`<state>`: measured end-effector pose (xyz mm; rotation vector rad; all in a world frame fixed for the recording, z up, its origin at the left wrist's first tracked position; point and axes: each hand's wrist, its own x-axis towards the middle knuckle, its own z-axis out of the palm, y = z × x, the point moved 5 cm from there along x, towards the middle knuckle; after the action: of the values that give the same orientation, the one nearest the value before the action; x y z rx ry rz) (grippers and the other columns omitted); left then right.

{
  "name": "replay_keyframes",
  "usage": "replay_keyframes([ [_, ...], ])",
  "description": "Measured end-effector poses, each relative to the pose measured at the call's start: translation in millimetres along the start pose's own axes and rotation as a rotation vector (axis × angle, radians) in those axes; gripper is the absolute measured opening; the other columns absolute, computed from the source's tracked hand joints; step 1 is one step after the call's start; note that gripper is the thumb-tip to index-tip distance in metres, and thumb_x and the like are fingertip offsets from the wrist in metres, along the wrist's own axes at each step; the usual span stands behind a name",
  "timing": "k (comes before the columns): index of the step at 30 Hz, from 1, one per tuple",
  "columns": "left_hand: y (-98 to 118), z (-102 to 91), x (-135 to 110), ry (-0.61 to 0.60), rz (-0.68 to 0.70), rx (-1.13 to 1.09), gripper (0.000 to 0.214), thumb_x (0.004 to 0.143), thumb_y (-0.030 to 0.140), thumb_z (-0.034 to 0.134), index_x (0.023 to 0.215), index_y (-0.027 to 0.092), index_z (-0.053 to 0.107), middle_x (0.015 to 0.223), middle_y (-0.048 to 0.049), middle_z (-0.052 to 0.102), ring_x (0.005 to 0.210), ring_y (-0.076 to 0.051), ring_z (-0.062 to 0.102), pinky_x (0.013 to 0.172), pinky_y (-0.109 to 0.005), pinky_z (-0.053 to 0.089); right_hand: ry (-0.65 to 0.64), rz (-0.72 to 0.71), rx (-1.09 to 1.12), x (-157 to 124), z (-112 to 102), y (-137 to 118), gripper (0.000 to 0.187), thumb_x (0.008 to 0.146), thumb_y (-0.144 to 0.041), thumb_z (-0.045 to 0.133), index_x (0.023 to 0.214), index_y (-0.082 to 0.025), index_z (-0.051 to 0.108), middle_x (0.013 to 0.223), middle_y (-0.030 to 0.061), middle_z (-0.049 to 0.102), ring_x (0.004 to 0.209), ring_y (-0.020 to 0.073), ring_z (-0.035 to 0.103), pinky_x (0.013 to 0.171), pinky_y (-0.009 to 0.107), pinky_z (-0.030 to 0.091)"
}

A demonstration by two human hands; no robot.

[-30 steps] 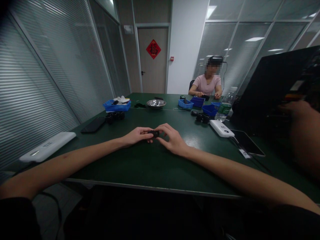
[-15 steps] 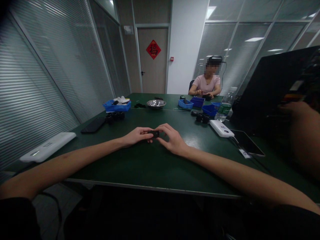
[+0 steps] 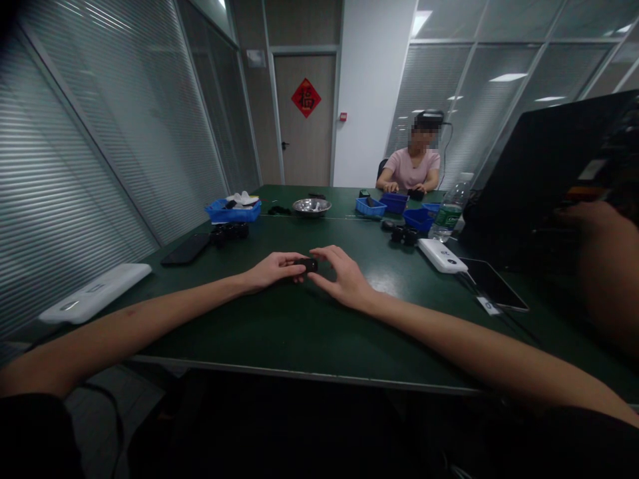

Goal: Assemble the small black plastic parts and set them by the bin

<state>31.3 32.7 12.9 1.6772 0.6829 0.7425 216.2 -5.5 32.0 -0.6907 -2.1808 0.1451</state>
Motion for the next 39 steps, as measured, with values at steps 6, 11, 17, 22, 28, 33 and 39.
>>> replay_keyframes([
  [6, -3.0, 0.7, 0.3, -0.032, -0.001, 0.014, 0.05, 0.087, 0.041, 0.078, 0.126, 0.01, 0.067, 0.098, -0.0089, 0.074, 0.083, -0.015, 0.068, 0.083, -0.031, 0.051, -0.058, -0.046, 0.014, -0.4, 1.9, -1.0, 0.03, 0.099, -0.029, 0.064, 0.129, -0.025, 0.061, 0.121, 0.0116, 0.064, 0.111, 0.0289, 0.062, 0.088, 0.046, 0.058],
  [11, -0.8, 0.7, 0.3, -0.021, 0.009, 0.004, 0.051, 0.085, 0.041, 0.08, 0.124, 0.01, 0.068, 0.095, -0.0081, 0.074, 0.081, -0.015, 0.067, 0.082, -0.031, 0.051, -0.027, -0.022, -0.034, 0.0, 1.2, -1.4, 0.035, 0.097, -0.03, 0.067, 0.131, -0.024, 0.058, 0.119, 0.0113, 0.064, 0.111, 0.0289, 0.062, 0.091, 0.048, 0.057],
  [17, -0.3, 1.2, -1.1, -0.015, -0.034, 0.006, 0.054, 0.084, 0.04, 0.081, 0.126, 0.01, 0.067, 0.095, -0.0083, 0.074, 0.083, -0.016, 0.068, 0.083, -0.032, 0.051, -0.047, -0.04, -0.046, -1.3, 3.0, -0.7, 0.028, 0.098, -0.03, 0.066, 0.125, -0.024, 0.06, 0.116, 0.0103, 0.065, 0.108, 0.0287, 0.062, 0.091, 0.048, 0.057],
  [22, -1.9, 1.2, 0.3, -0.029, -0.014, 0.015, 0.05, 0.085, 0.04, 0.08, 0.124, 0.011, 0.069, 0.098, -0.0085, 0.074, 0.083, -0.016, 0.069, 0.084, -0.032, 0.051, -0.026, -0.056, -0.022, -1.3, 2.0, -3.3, 0.032, 0.096, -0.027, 0.068, 0.126, -0.025, 0.059, 0.119, 0.0107, 0.063, 0.11, 0.0287, 0.061, 0.092, 0.048, 0.057],
  [28, -1.3, -0.8, -0.5, -0.013, -0.001, 0.018, 0.051, 0.086, 0.039, 0.079, 0.127, 0.011, 0.068, 0.101, -0.0095, 0.074, 0.084, -0.016, 0.068, 0.085, -0.032, 0.052, -0.024, -0.023, -0.068, -0.4, 1.7, -2.7, 0.027, 0.097, -0.028, 0.066, 0.123, -0.024, 0.059, 0.112, 0.0094, 0.066, 0.104, 0.0281, 0.063, 0.088, 0.047, 0.056],
  [33, -3.5, 0.5, 0.1, -0.03, -0.012, 0.016, 0.054, 0.085, 0.043, 0.08, 0.125, 0.009, 0.068, 0.092, -0.0084, 0.075, 0.083, -0.017, 0.069, 0.084, -0.032, 0.052, -0.03, -0.086, -0.043, -0.6, 1.6, -7.8, 0.027, 0.097, -0.025, 0.065, 0.123, -0.025, 0.059, 0.117, 0.011, 0.063, 0.109, 0.0288, 0.062, 0.091, 0.048, 0.057],
  [39, -1.2, -0.6, 0.5, 0.0, 0.01, 0.005, 0.051, 0.083, 0.04, 0.082, 0.123, 0.01, 0.069, 0.097, -0.0085, 0.074, 0.082, -0.015, 0.068, 0.083, -0.031, 0.052, 0.008, -0.017, -0.084, -0.2, 0.9, -3.5, 0.031, 0.097, -0.031, 0.067, 0.126, -0.024, 0.058, 0.114, 0.0101, 0.065, 0.105, 0.0288, 0.063, 0.089, 0.048, 0.056],
])
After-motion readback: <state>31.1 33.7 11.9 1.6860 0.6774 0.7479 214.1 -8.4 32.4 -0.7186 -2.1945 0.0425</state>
